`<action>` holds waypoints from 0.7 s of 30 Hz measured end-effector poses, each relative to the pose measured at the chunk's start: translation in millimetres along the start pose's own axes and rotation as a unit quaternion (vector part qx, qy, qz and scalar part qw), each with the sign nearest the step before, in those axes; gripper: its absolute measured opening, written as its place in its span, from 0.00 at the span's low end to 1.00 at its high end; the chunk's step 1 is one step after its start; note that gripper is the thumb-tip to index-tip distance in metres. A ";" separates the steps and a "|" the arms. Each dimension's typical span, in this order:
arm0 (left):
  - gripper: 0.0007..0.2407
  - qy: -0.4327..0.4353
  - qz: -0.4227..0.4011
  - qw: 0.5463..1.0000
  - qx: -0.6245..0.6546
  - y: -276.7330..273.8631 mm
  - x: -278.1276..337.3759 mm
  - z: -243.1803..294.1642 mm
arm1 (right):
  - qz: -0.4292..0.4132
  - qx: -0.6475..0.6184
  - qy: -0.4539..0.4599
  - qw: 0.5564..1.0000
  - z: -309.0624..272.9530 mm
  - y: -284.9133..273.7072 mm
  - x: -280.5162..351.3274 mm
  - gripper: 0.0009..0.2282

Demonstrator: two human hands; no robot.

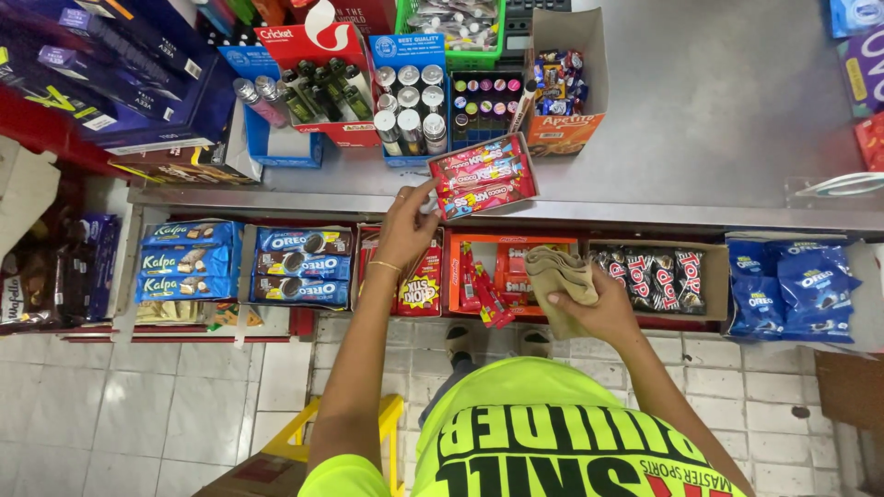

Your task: Organizing and arranging snack boxes and packets on a retail shelf.

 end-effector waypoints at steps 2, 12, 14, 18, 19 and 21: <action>0.19 0.015 -0.028 0.999 -0.036 -0.9 -10.5 -7.4 | 0.000 0.002 0.001 1.000 2.7 1.5 -0.1 0.23; 0.08 -0.033 -0.128 0.984 -0.115 14.7 -52.5 -30.3 | 0.003 0.033 0.018 0.999 -8.1 3.7 4.3 0.24; 0.08 -0.066 -0.141 0.979 -0.131 20.2 -57.5 -29.5 | 0.008 0.029 0.022 0.999 -6.4 4.6 6.3 0.24; 0.10 -0.142 -0.143 0.954 -0.224 26.6 -62.8 -27.0 | 0.014 0.046 0.025 0.999 -6.3 3.5 8.4 0.25; 0.10 -0.139 -0.144 0.954 -0.224 26.3 -59.0 -20.9 | 0.018 0.046 0.025 0.998 -9.6 2.6 9.1 0.25; 0.10 -0.142 -0.133 0.950 -0.246 23.5 -53.1 -9.2 | 0.021 0.057 0.037 0.997 -14.4 0.8 10.0 0.23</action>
Point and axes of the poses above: each hand's wrist, its own x-axis away from the middle knuckle, its own y-axis out of the palm, z = x × y, the point moved 7 cm from there along -x, towards the middle knuckle, and after that the axes turned 10 degrees about -y, right-handed, at the moved point
